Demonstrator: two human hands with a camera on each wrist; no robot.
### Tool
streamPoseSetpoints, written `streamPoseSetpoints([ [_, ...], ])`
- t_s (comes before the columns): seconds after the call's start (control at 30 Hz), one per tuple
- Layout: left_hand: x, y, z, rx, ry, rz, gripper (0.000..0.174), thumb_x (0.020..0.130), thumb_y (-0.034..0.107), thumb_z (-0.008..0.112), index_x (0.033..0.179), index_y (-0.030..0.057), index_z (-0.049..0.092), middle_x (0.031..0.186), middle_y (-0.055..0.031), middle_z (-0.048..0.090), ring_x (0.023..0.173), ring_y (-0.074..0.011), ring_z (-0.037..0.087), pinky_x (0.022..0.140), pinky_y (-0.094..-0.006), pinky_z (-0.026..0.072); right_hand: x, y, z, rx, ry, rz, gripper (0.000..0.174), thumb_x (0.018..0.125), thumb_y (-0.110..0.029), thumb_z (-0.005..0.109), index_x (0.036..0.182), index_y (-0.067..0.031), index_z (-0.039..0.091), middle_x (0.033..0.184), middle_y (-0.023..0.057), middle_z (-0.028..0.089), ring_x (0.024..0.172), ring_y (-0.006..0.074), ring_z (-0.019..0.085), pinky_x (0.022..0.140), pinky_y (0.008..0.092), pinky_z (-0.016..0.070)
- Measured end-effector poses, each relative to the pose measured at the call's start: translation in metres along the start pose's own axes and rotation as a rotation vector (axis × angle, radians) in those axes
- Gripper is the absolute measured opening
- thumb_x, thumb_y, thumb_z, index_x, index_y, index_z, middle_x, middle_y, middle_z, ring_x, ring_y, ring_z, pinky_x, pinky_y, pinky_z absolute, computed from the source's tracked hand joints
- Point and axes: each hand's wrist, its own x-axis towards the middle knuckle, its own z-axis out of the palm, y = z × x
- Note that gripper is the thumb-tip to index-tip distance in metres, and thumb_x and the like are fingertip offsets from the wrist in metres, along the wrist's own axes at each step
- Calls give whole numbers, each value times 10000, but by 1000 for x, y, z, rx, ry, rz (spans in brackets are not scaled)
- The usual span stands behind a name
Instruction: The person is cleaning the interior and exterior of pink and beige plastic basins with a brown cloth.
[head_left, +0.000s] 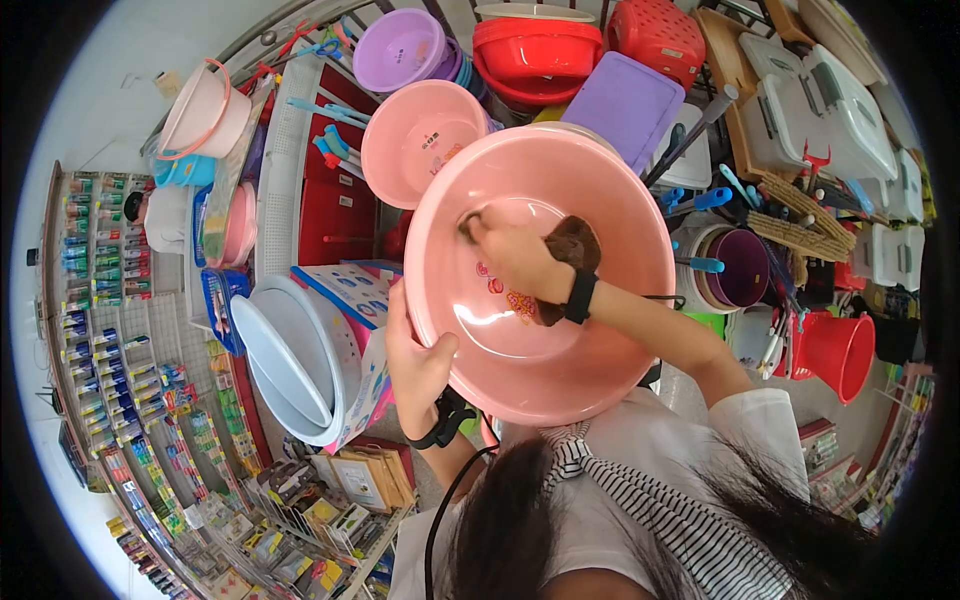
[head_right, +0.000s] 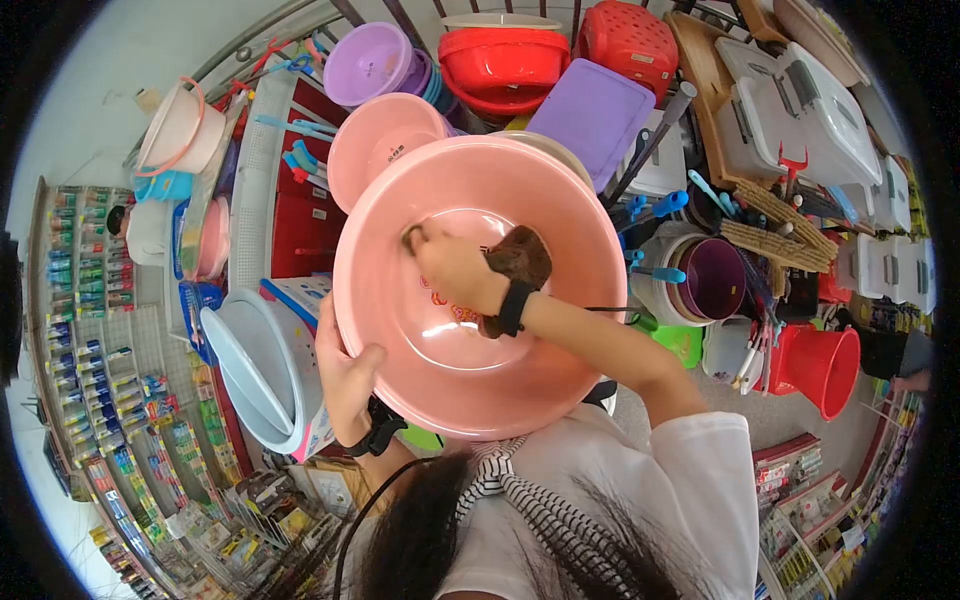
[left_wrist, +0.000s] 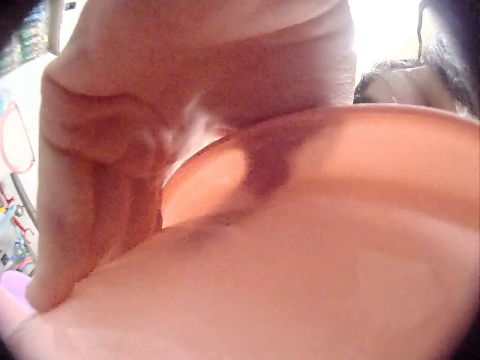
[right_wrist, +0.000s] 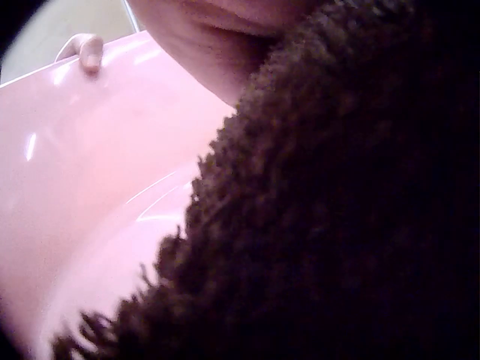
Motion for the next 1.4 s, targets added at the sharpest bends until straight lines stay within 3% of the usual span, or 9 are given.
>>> streamPoseSetpoints([
  [0.2,0,-9,-10,49,6,-12,704,605,-2,528,1303,-38,443,1171,-79,545,1066,-157,528,965,-276,397,-11,-4,-3,240,-188,-271,277,867,-149,571,1136,-92,606,1022,112,574,869,298,622,710,430,508],
  [0.3,-3,-13,-13,63,23,14,701,605,-10,524,1301,-38,443,1159,-74,542,1059,-156,523,960,-272,395,2,18,-6,164,85,-212,264,890,-152,545,1142,-100,609,1077,118,600,861,323,622,717,427,504],
  [0.47,-2,-9,-9,47,28,3,693,605,-16,518,1294,-39,448,1150,-71,538,1052,-155,520,958,-272,394,6,12,1,118,31,-15,195,851,-141,540,1010,-54,614,961,139,607,738,334,632,684,457,506],
  [0.53,-1,-9,-8,50,31,4,690,606,-18,515,1292,-40,449,1150,-72,537,1050,-154,520,958,-274,395,-3,-8,-6,295,-239,-189,176,843,-138,548,985,-66,624,976,126,607,741,325,637,687,442,513],
  [0.6,0,-9,-11,51,11,9,683,610,-21,512,1290,-38,451,1153,-75,535,1052,-154,519,959,-275,396,-14,-10,11,272,-104,-468,245,859,-157,560,1091,-99,615,958,93,540,739,277,632,685,401,522],
  [0.93,-1,-8,-5,81,28,-40,713,614,-37,512,1321,-36,423,1188,-88,531,1091,-168,515,986,-283,381,4,41,-1,-410,144,-244,249,849,-154,566,1093,-161,613,893,88,567,634,236,627,556,352,534],
  [1.17,-4,-18,-11,51,39,-37,696,630,-58,497,1321,-33,420,1196,-107,541,1093,-178,525,990,-294,389,-11,97,-2,-650,-254,-34,144,807,-166,640,938,-141,694,795,71,673,751,228,677,605,340,539],
  [1.33,-4,-31,-17,53,30,-23,682,651,-67,497,1326,-26,415,1203,-120,553,1101,-182,533,1006,-305,386,-28,81,-31,-439,-738,77,275,736,-266,746,889,-40,713,732,142,677,742,280,688,640,389,536],
  [1.4,-4,-26,-14,50,9,-22,686,651,-75,502,1329,-28,412,1204,-121,555,1099,-183,535,997,-299,389,-44,84,-22,-294,-673,127,289,729,-286,754,877,-41,713,742,132,679,740,284,680,647,390,526],
])
